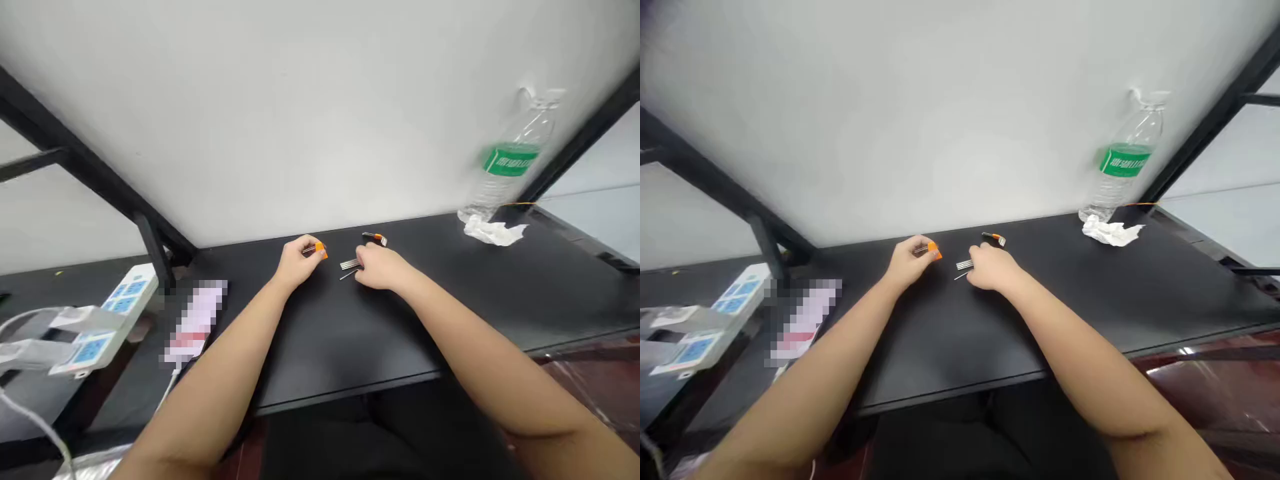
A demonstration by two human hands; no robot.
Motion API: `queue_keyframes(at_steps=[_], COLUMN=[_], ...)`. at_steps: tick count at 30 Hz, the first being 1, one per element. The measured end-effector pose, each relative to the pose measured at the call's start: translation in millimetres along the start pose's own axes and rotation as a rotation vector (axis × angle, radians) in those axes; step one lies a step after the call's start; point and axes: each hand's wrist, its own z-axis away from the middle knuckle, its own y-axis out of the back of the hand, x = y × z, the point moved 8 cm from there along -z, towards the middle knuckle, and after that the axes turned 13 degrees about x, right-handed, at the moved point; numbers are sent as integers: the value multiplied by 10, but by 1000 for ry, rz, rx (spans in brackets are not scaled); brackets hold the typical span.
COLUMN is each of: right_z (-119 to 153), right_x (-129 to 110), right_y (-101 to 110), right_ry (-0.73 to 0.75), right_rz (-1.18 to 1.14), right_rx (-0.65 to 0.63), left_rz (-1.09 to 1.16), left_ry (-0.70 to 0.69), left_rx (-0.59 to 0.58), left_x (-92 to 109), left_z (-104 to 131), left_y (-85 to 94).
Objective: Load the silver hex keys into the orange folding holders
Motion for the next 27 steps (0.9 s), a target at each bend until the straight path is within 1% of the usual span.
queue_keyframes(at_steps=[2,4,7,11,16,19,22,27], right_z=[1,-7,-57,-132,-117,-70,-48,-104], right_x=[-60,-85,-49,-5,9,-19,-50,-44], right_y=[32,8,-139,-250,-215,-184,-184,-237], right_ry=[83,124,100,62,55,83,118,94], right_rz=[11,17,17,-35,-79,-135,-120,-85], right_rx=[70,99,61,78,86,29,-7,58], left_rz=[16,24,22,8,-3,-13,-16,-17], left_ry=[-5,-8,-9,-3,8,5,-1,-13], left_rx=[-18,-31,-44,-56,-57,-65,-74,-93], left_x=[10,14,9,8,7,-9,-22,-3], left_z=[15,26,31,32,30,30,32,45], left_y=[-31,-55,-73,-74,-70,-83,-102,-123])
